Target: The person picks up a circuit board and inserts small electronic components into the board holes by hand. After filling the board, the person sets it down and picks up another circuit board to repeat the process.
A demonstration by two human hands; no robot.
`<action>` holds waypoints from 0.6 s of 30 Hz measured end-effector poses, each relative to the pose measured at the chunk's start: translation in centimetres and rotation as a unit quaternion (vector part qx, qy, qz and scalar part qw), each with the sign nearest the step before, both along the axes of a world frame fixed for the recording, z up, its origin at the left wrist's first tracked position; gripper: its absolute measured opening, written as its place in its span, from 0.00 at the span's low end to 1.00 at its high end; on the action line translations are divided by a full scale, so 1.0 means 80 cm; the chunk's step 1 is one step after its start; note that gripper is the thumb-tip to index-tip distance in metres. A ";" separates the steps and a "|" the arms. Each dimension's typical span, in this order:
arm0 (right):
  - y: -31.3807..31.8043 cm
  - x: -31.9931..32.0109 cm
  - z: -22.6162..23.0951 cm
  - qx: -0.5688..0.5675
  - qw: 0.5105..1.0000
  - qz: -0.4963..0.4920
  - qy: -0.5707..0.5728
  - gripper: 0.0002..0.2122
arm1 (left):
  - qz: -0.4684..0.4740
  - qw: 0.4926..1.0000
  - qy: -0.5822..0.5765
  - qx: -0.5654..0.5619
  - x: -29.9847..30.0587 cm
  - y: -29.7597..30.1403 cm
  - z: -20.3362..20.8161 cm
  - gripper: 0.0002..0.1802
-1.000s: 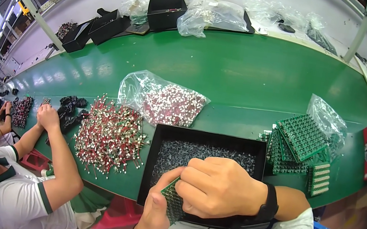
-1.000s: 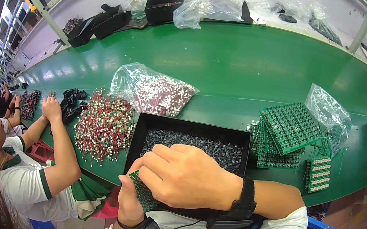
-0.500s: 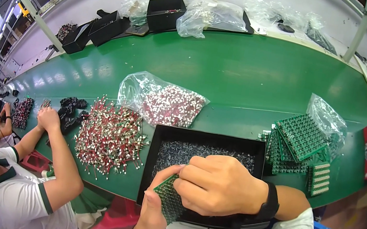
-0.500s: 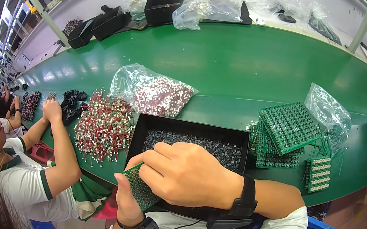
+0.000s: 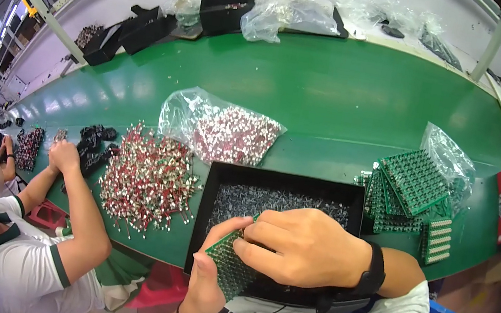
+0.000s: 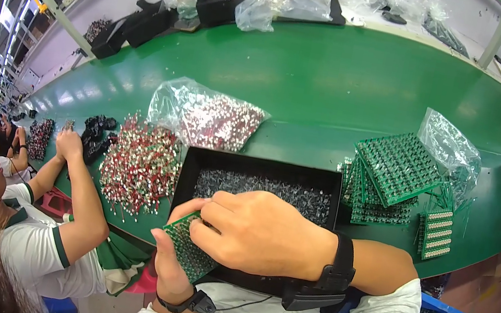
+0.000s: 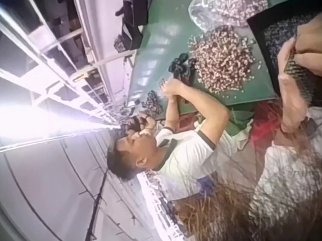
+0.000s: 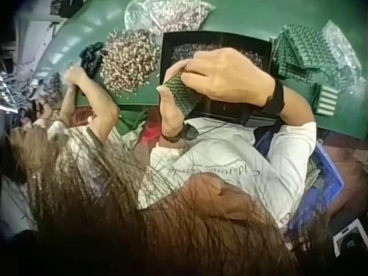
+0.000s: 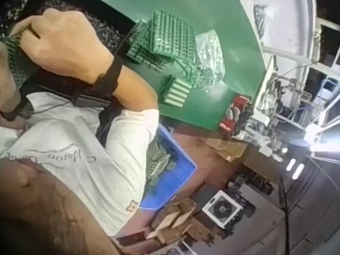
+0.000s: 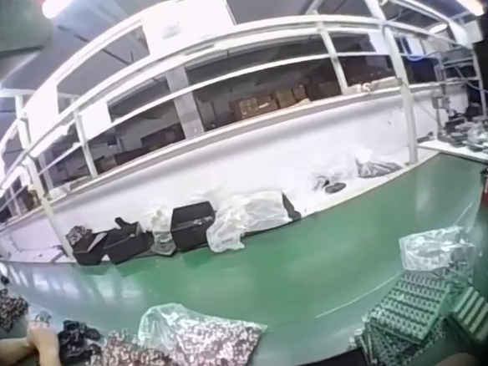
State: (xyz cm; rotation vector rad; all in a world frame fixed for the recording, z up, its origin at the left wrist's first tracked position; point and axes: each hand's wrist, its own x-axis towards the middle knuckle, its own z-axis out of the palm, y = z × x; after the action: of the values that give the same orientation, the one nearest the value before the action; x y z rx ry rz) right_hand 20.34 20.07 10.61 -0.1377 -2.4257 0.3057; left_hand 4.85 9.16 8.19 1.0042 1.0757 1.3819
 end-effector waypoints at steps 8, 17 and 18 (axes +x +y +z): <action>-0.001 -0.007 0.001 0.000 0.998 -0.017 0.052 0.11 | -0.023 1.000 -0.015 0.007 -0.005 0.014 0.004 0.54; -0.021 -0.007 -0.005 -0.009 0.998 -0.037 0.043 0.10 | -0.067 0.997 -0.042 0.017 -0.016 0.005 -0.009 0.57; -0.022 -0.009 -0.007 0.012 0.997 -0.044 0.062 0.10 | -0.065 0.996 -0.050 0.019 -0.015 0.004 -0.008 0.57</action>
State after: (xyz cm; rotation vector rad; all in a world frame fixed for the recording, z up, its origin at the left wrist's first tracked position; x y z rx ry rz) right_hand 19.64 18.28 10.05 -0.2092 -2.2930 0.2379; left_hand 3.65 9.49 7.55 1.0046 0.8977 1.3377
